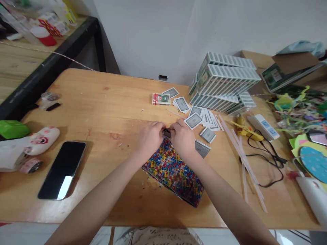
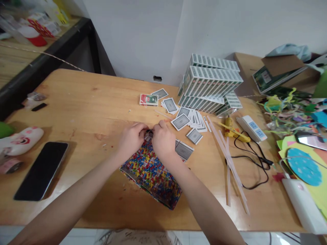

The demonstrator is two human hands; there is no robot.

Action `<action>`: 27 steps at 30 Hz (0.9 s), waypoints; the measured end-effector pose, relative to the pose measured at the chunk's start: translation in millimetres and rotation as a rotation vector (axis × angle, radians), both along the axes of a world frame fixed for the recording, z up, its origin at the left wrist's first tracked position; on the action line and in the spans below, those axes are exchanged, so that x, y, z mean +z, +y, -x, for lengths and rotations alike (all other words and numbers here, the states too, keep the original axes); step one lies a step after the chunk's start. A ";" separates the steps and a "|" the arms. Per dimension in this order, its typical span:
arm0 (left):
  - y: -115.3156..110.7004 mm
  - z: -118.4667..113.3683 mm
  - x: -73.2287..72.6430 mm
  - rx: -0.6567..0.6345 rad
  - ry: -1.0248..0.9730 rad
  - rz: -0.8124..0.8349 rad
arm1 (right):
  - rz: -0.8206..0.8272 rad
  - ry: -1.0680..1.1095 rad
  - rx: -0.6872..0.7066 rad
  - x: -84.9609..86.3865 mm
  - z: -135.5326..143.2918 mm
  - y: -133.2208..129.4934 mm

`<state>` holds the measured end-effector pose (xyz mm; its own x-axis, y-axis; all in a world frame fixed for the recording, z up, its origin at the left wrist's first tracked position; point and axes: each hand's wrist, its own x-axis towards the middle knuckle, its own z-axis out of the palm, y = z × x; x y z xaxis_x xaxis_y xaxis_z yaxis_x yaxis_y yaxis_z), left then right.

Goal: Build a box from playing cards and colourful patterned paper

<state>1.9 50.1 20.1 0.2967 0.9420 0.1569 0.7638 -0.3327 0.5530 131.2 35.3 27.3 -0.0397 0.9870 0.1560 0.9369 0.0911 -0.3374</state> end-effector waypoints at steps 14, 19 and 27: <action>-0.9 -1.1 -0.4 -0.063 0.116 -0.047 | 0.004 0.037 0.065 -0.5 -5.7 -0.1; -2.5 -1.7 -1.4 -0.076 0.103 -0.032 | -0.007 0.125 0.084 -4.3 -10.8 0.9; -1.1 -1.2 -2.8 -0.098 0.104 -0.052 | -0.042 0.239 0.118 -8.9 -14.7 -0.3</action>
